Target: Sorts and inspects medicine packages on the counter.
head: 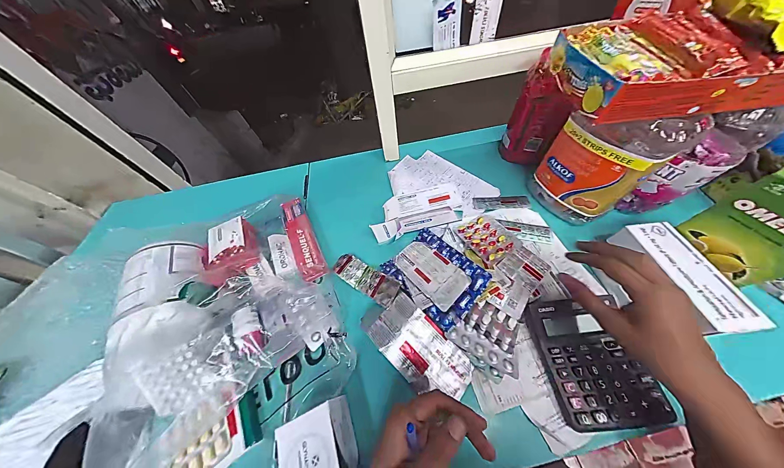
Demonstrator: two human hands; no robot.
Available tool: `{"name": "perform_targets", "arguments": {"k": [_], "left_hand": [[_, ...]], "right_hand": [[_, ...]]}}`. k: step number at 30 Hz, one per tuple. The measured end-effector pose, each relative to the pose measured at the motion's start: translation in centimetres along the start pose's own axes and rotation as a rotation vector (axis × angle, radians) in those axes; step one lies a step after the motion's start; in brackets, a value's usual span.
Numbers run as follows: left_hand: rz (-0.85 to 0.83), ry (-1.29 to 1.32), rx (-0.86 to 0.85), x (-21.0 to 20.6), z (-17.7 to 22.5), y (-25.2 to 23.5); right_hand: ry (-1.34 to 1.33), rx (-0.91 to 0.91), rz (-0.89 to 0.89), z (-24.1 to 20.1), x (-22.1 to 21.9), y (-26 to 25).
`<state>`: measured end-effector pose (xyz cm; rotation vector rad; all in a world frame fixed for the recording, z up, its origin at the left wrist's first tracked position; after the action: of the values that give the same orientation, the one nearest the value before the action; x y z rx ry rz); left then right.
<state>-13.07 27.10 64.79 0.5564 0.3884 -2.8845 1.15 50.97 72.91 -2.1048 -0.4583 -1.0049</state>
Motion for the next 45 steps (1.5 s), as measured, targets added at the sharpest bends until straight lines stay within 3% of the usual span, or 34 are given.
{"name": "perform_targets", "arguments": {"k": [3,7,15,25,33,40,45], "left_hand": [[0.000,0.047,0.028,-0.3,-0.8,-0.1],[-0.008,0.080,0.049,-0.3,-1.1,-0.2],[0.001,0.130,0.080,0.2,-2.0,0.0],[0.081,0.189,0.074,1.4,-2.2,0.7],[0.094,0.184,0.055,1.5,-2.1,0.8],[0.097,0.197,0.061,1.4,-2.2,0.8],[0.103,0.198,0.076,1.4,-2.3,0.8]], "right_hand": [[-0.098,0.041,-0.253,-3.5,-5.8,-2.4],[-0.022,-0.103,-0.699,-4.1,-12.8,-4.3],[-0.005,0.084,-0.713,-7.8,-14.5,-6.2],[-0.162,0.065,-0.907,-8.4,-18.5,-10.0],[-0.193,0.096,-1.180,-10.5,-21.2,-9.4],[-0.346,0.060,-1.206,-11.2,-21.2,-9.8],[-0.303,-0.011,-1.241,-11.0,-20.4,-9.6]]}}
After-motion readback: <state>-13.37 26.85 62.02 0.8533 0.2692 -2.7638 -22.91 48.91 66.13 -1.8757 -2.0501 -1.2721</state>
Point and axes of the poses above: each hand's wrist, its own y-axis away from the middle knuckle, its own x-axis out of the back of the hand, z = x × y, the point moved 10 cm from there along -y, towards the middle knuckle, and after that the axes turned 6 degrees about -x, right-handed, at the moved point
